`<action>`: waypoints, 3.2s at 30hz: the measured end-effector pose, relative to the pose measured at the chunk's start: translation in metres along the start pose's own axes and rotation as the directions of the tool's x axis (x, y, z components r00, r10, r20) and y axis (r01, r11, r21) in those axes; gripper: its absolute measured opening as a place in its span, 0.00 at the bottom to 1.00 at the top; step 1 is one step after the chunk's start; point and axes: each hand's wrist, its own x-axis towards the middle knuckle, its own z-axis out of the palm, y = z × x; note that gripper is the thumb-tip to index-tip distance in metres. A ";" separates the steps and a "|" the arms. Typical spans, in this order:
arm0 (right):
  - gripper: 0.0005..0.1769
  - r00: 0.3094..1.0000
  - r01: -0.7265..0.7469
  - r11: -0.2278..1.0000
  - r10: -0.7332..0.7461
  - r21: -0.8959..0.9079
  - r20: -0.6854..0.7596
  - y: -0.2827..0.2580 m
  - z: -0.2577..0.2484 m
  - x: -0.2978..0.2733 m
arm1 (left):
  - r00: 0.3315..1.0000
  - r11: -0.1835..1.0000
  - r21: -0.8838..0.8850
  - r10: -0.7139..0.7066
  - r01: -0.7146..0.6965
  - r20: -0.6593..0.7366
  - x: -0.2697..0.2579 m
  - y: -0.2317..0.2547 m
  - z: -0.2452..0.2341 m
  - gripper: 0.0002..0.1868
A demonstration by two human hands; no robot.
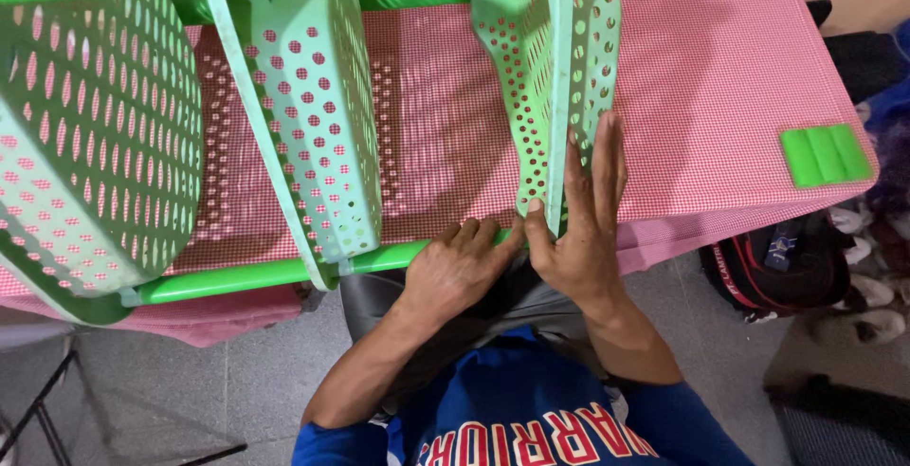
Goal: The person disassembles a green plastic corner shelf unit on a table. They remove several green plastic end caps from the frame rods and detach one triangular shelf basket, placing the parts on the table.
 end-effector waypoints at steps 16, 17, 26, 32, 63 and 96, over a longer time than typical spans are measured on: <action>0.41 1.000 0.010 1.000 -0.010 0.023 0.006 0.000 -0.010 0.004 | 0.989 0.984 -0.123 -0.139 0.133 -0.044 0.011 0.017 -0.016 0.25; 0.42 1.000 0.016 1.000 -0.016 0.026 -0.005 0.000 -0.010 0.006 | 0.990 0.985 -0.127 -0.126 0.117 -0.065 0.011 0.019 -0.025 0.26; 0.39 0.969 0.190 0.982 -0.183 0.024 -0.165 0.021 -0.032 0.053 | 0.982 0.998 0.023 -0.051 0.056 -0.181 0.033 0.026 -0.138 0.26; 0.35 0.976 0.200 0.980 -0.201 -0.017 -0.088 0.023 -0.048 0.114 | 0.966 0.976 0.209 -0.013 0.068 -0.258 0.107 -0.038 -0.152 0.25; 0.38 0.980 0.188 0.979 -0.182 0.075 -0.078 0.033 -0.020 0.174 | 0.982 0.949 0.314 0.050 0.009 -0.181 0.192 -0.115 -0.113 0.25; 0.35 0.960 0.263 0.961 -0.251 0.092 -0.124 0.042 -0.019 0.165 | 0.975 0.954 0.218 -0.183 0.206 -0.124 0.114 -0.032 -0.099 0.15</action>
